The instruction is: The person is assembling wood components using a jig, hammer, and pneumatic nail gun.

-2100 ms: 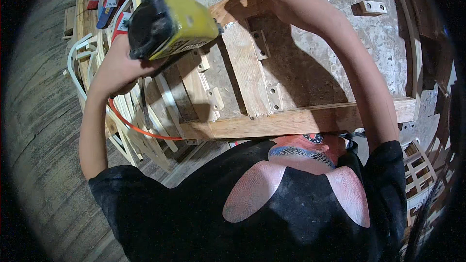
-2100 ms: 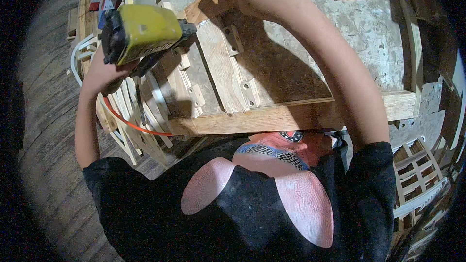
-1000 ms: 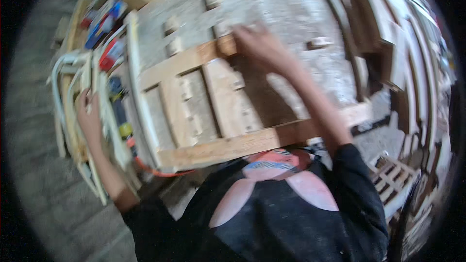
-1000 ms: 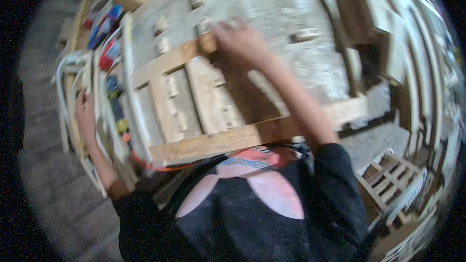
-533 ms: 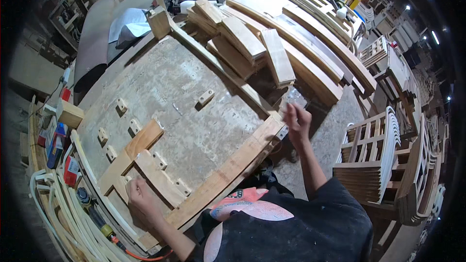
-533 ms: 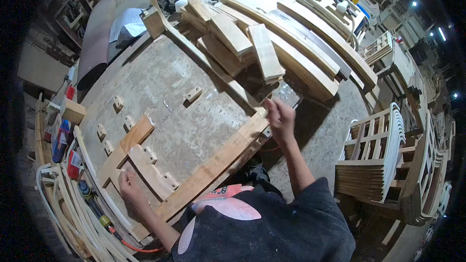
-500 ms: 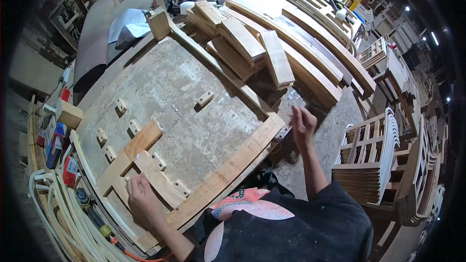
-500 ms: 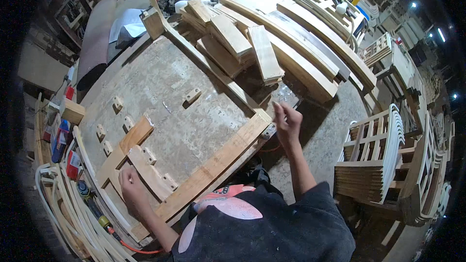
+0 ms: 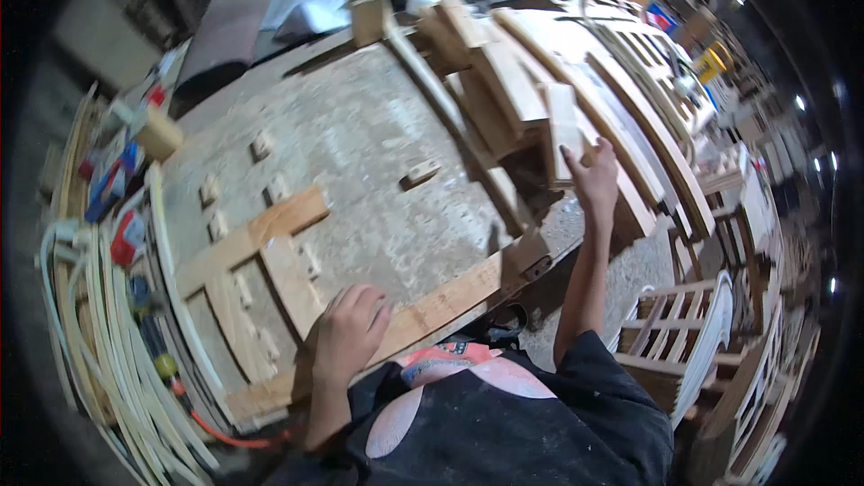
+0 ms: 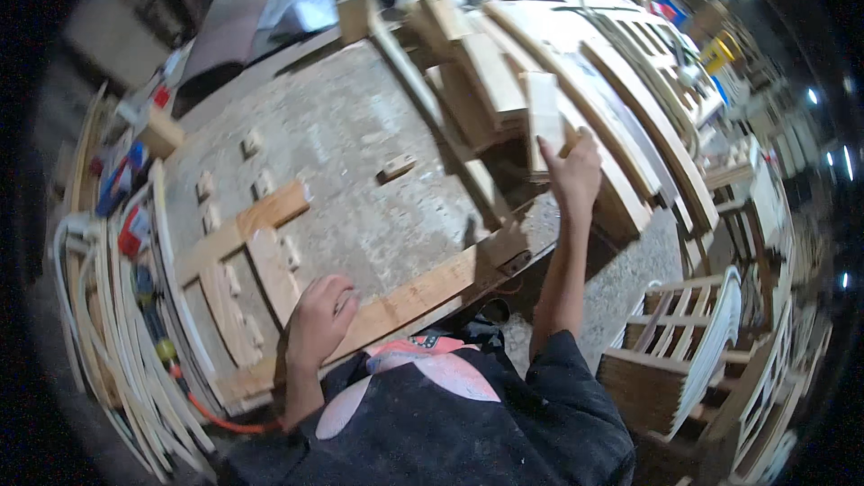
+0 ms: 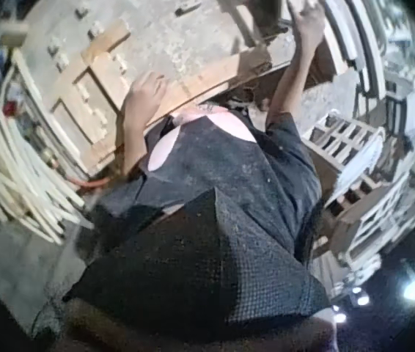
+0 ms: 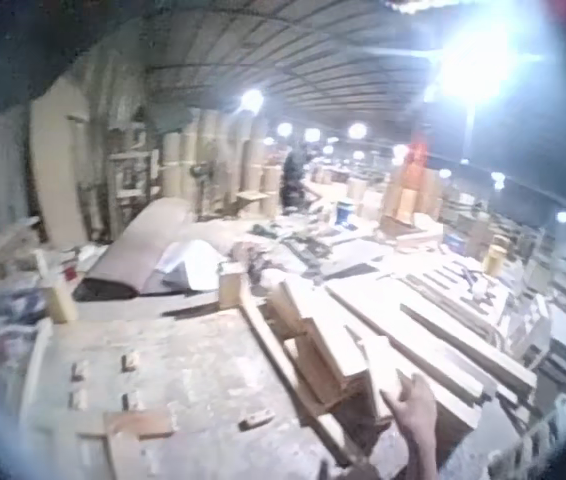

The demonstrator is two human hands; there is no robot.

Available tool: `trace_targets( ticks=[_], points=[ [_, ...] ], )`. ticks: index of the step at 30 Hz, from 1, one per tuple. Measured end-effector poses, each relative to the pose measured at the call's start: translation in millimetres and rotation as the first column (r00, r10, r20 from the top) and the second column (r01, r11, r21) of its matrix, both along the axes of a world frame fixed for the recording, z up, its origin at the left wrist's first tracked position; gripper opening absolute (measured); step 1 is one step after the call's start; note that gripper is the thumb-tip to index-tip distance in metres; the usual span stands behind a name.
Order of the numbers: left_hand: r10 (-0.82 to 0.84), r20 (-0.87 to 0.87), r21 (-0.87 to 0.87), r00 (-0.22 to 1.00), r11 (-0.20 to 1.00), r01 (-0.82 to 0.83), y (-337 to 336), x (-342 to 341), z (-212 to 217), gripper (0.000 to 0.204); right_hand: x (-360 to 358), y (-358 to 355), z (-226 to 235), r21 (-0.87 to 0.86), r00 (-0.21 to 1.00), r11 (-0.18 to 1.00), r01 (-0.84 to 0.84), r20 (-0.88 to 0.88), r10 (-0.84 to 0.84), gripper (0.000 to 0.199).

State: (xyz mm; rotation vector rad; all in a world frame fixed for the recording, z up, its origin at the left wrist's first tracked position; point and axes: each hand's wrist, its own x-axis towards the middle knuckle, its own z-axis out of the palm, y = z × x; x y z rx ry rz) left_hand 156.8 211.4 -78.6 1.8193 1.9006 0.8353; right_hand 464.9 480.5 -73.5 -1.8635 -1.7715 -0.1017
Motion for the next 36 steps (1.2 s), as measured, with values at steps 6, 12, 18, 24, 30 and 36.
trace_targets(
  ticks=[6, 12, 18, 24, 30, 36],
  points=[
    [-0.148, -0.078, 0.088, 0.986, 0.984, 0.154, -11, -11, 4, 0.016, -26, 26, -1, -0.176, 0.940, 0.963, 0.206, 0.308, -0.145, 0.066],
    [-0.090, 0.080, 0.149, 0.993, 0.986, 0.077, -31, -12, 3, 0.014, -26, 26, 3, -0.097, 0.933, 0.982, 0.160, 0.340, -0.119, 0.065],
    [-0.033, 0.067, 0.110, 0.997, 0.994, 0.026, -38, -22, -4, 0.011, -36, -48, 0, -0.095, 0.992, 0.991, -0.089, -0.102, 0.080, 0.053],
    [0.001, 0.080, 0.177, 0.997, 0.984, -0.015, -24, -21, 2, 0.008, -124, -83, 4, -0.059, 0.859, 0.861, -0.506, -0.125, 0.496, 0.038],
    [-0.019, 0.100, 0.195, 0.995, 0.981, -0.001, -27, -21, -2, 0.007, -156, 3, 2, 0.026, 0.588, 0.595, -0.803, 0.198, 0.784, 0.051],
    [0.053, 0.126, 0.099, 0.991, 0.993, -0.066, -37, -22, -9, 0.009, -181, 67, -28, -0.309, 0.182, 0.237, -0.921, 0.196, 0.963, 0.056]
  ],
)
